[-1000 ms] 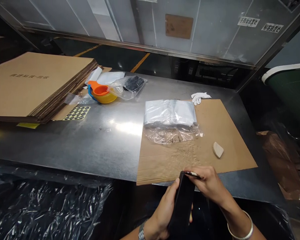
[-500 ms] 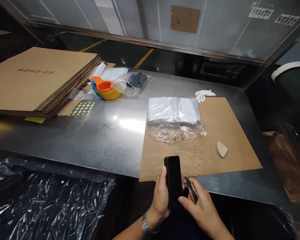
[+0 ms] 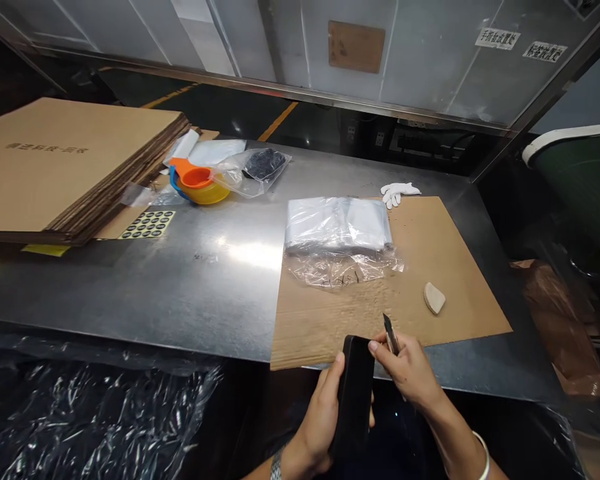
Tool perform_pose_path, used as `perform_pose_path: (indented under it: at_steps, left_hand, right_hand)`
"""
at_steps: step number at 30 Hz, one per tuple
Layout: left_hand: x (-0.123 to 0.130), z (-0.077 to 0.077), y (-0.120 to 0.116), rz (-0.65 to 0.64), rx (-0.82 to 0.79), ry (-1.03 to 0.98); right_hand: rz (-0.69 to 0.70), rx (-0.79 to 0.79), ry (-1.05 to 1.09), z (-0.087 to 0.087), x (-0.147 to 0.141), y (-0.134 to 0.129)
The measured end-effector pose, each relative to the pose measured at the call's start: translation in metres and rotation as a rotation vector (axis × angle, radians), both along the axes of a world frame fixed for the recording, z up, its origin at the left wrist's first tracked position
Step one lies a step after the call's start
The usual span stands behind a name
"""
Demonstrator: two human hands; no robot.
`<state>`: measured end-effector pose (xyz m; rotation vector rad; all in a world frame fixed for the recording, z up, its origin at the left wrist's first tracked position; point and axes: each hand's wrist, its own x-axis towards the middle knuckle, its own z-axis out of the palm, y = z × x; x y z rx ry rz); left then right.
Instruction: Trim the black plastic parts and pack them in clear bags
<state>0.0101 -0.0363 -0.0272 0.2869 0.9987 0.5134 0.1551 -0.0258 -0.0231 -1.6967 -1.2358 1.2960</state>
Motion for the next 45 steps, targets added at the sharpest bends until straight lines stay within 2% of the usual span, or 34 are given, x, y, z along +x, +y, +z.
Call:
perform_pose_path:
  at_steps: [8, 14, 17, 23, 29, 32, 35, 38, 41, 43, 45]
  left_hand:
    - [-0.006, 0.002, 0.007, -0.012, -0.061, -0.028]
    - [-0.003, -0.002, 0.006, 0.017, 0.0, 0.014]
    - [-0.003, -0.003, 0.007, -0.029, -0.036, -0.058]
    - [-0.008, -0.01, 0.015, -0.119, -0.147, -0.197]
    - [-0.008, -0.017, 0.02, -0.117, -0.201, -0.244]
    - [-0.01, -0.017, 0.021, -0.188, -0.151, -0.207]
    - [-0.017, -0.017, 0.028, -0.217, -0.081, -0.262]
    - [-0.027, -0.016, 0.041, -0.076, -0.04, -0.392]
    - [-0.032, -0.013, 0.049, 0.182, 0.056, -0.442]
    - [-0.03, -0.008, 0.046, 0.287, 0.111, -0.425]
    - [-0.026, -0.004, 0.039, 0.314, 0.144, -0.359]
  right_hand:
    - [-0.035, -0.054, 0.057, -0.002, 0.006, 0.005]
    - [0.103, 0.025, -0.093, 0.009, 0.001, 0.002]
    - [0.059, -0.009, -0.017, 0.009, 0.002, 0.006]
    - [-0.031, -0.056, 0.103, -0.004, 0.007, 0.008]
    - [-0.075, 0.045, 0.042, -0.001, 0.007, -0.003]
    - [0.026, 0.079, -0.057, 0.002, 0.011, -0.001]
    - [0.166, 0.086, -0.05, 0.003, 0.014, 0.0]
    - [0.077, 0.206, -0.122, 0.002, 0.013, -0.006]
    - [-0.032, 0.503, -0.311, 0.001, 0.006, -0.015]
    - [0.0, 0.716, -0.395, 0.0, -0.001, -0.021]
    - [0.08, 0.854, -0.412, -0.004, -0.006, -0.027]
